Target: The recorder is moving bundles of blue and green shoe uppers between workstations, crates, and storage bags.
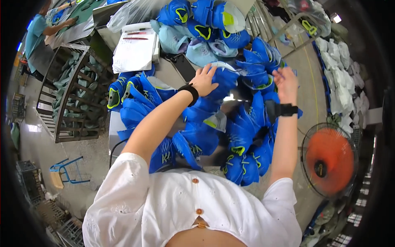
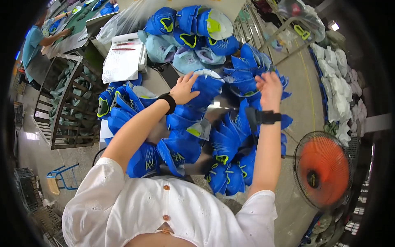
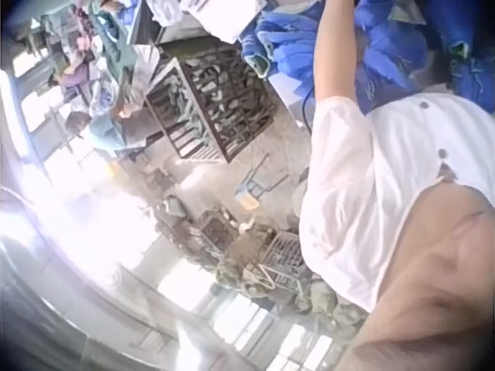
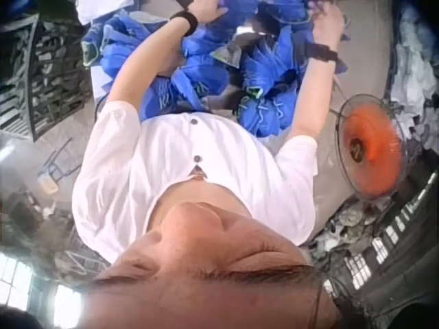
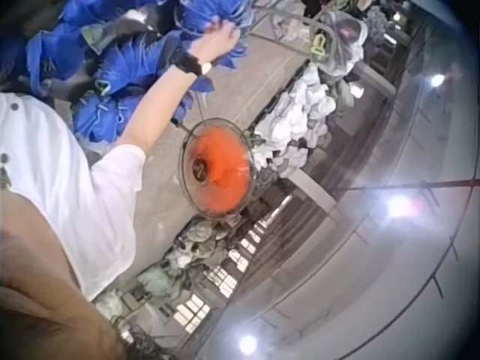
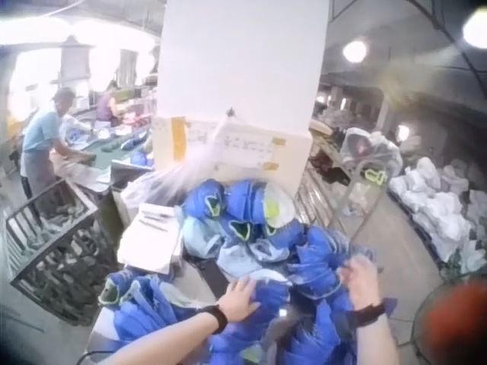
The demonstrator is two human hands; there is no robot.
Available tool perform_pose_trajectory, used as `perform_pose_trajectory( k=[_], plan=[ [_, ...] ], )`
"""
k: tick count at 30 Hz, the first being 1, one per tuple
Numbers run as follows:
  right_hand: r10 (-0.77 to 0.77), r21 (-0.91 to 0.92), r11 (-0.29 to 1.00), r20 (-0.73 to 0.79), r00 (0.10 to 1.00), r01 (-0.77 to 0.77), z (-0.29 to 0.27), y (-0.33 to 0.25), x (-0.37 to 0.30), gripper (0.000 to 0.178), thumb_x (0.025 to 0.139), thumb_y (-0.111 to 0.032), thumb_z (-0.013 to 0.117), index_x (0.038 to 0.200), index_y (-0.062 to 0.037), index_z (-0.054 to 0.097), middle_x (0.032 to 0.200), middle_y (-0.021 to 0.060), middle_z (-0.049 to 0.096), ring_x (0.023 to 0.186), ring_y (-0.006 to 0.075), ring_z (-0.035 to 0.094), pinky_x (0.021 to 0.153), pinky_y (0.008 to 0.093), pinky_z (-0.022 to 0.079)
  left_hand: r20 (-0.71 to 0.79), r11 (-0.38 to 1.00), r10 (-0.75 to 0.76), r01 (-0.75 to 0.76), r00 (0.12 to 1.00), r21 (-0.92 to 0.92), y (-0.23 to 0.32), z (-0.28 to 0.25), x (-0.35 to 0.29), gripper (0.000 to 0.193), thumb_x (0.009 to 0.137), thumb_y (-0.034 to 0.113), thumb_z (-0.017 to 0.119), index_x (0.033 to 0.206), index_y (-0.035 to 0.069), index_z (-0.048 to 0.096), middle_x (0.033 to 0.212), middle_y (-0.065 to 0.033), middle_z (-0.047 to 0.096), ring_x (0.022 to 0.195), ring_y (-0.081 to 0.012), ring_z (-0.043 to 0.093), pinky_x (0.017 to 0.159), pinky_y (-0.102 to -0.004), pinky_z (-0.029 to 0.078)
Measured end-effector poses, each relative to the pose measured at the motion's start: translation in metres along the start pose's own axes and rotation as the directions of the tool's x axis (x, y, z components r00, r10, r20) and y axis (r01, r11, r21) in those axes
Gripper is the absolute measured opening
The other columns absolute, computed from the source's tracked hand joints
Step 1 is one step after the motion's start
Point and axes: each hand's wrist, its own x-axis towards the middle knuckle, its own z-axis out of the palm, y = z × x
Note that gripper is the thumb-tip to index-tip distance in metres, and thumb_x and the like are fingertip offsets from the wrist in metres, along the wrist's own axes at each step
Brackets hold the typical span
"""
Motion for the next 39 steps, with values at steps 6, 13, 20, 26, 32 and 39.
perform_pose_trajectory(
  k=[6,13,20,26,32,39],
  plan=[
    [0.287,-0.437,0.895,0.720,0.631,0.092,0.048,0.058,-0.213,0.028,0.079,-0.002,0.049,0.107,-0.0010,0.050,0.093,0.0093,0.056,0.069,0.0127,0.060,0.063,0.0255,0.048,0.228,0.969,0.247,-0.242,0.942,-0.050,0.017,-0.098,-0.110,0.045,0.078,0.024,0.060,0.115,0.003,0.048,0.116,-0.0159,0.049,0.113,-0.0326,0.041,0.095,-0.0397,0.034],
    [0.534,-0.526,0.832,0.676,0.508,-0.175,0.135,0.122,-0.325,0.071,0.073,0.009,0.035,0.138,0.0005,0.009,0.141,0.0247,0.014,0.108,0.0308,0.052,0.068,0.0336,0.052,-0.027,0.957,-0.276,0.277,0.961,0.087,0.029,-0.101,-0.329,0.096,0.062,0.041,0.071,0.134,0.000,0.022,0.141,-0.0266,0.012,0.131,-0.0429,0.008,0.097,-0.0563,0.017],
    [-0.024,-0.409,0.787,0.728,0.686,0.462,0.153,0.177,-0.394,0.062,0.076,0.000,0.047,0.133,0.0048,0.022,0.136,0.0241,0.024,0.126,0.0371,0.026,0.104,0.0385,0.022,-0.400,0.869,-0.423,0.489,0.813,0.075,-0.001,-0.012,-0.368,0.083,0.069,0.034,0.064,0.135,0.004,0.023,0.143,-0.0251,0.003,0.132,-0.0442,0.001,0.095,-0.0639,0.013],
    [-0.184,-0.467,0.539,0.747,0.639,0.701,0.105,0.216,-0.334,0.050,0.072,0.008,0.040,0.122,0.0003,0.042,0.120,0.0205,0.048,0.115,0.0350,0.041,0.097,0.0385,0.033,-0.496,0.940,-0.303,0.341,0.814,-0.015,-0.023,-0.034,-0.367,0.085,0.051,0.019,0.079,0.126,0.013,0.038,0.141,-0.0206,0.017,0.128,-0.0393,0.017,0.094,-0.0547,0.022],
    [0.421,-0.425,0.026,0.825,0.376,0.905,0.095,0.212,-0.334,0.026,0.075,-0.014,0.055,0.100,-0.0075,0.059,0.109,0.0158,0.052,0.119,0.0291,0.036,0.100,0.0382,0.027,-0.375,0.990,-0.131,0.139,0.918,-0.006,-0.077,-0.086,-0.391,0.077,0.044,0.007,0.080,0.114,0.013,0.048,0.135,-0.0109,0.032,0.125,-0.0351,0.026,0.101,-0.0453,0.028],
    [0.505,0.180,-0.020,0.851,-0.146,0.983,0.061,0.182,-0.312,0.016,0.074,-0.023,0.056,0.085,-0.0166,0.066,0.130,0.0072,0.039,0.128,0.0253,0.025,0.107,0.0365,0.017,-0.325,0.998,-0.056,0.054,0.944,-0.014,-0.094,-0.107,-0.405,0.078,0.040,0.005,0.080,0.111,0.012,0.049,0.134,-0.0110,0.033,0.125,-0.0349,0.027,0.102,-0.0442,0.029]
  ],
)
